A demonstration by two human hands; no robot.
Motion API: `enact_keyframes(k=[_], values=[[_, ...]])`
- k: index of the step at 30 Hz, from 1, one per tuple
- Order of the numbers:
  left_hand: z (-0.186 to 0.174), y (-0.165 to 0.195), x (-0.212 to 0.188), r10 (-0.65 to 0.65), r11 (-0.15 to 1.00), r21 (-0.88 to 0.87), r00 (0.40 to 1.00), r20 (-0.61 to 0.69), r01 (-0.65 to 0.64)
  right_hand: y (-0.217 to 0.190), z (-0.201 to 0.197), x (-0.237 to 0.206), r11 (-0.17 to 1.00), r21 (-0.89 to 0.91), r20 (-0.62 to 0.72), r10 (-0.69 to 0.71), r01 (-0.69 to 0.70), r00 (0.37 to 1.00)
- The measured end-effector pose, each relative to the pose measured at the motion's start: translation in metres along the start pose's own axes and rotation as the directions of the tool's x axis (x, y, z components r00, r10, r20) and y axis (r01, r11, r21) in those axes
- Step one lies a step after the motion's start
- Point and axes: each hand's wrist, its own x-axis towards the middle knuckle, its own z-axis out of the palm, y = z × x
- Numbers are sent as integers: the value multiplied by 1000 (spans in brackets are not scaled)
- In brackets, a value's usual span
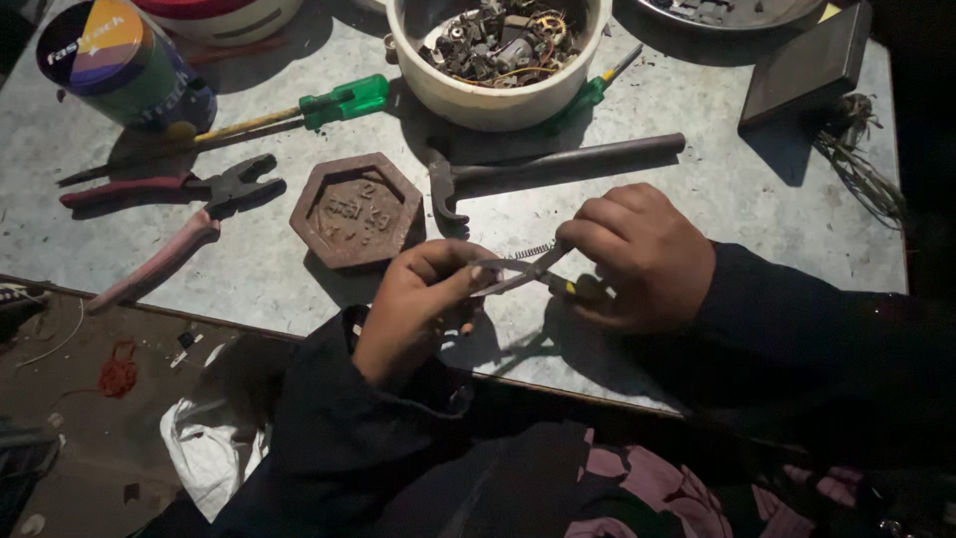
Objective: The person uses pliers to strip the insulation from a small wire and then manipulates the exposed metal strands. They place the wire on a hexagonal weight and use a hammer to flatten the metal. The person continues to strip and adjust the wire with pliers throughout the clip.
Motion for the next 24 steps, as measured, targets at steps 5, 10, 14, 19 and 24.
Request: enact_keyframes(k=[5,10,14,19,24], values=[[-3,-1,1,-17,996,87,1000,6,16,-5,1,-1,999,-32,-8,13,-13,1000],[-5,1,2,-27,999,48,999,36,26,-8,0,-2,994,-107,-45,12,-17,999],[-1,3,0,-55,998,12,998,-42,56,-11,0,-2,993,-117,-112,-2,-11,994],[2,5,-1,-65,998,20,998,-6,65,-9,1,-1,992,-123,-93,-17,5,995],[1,5,4,-93,996,11,996,-15,93,-11,2,0,993,-118,-58,21,-28,998]])
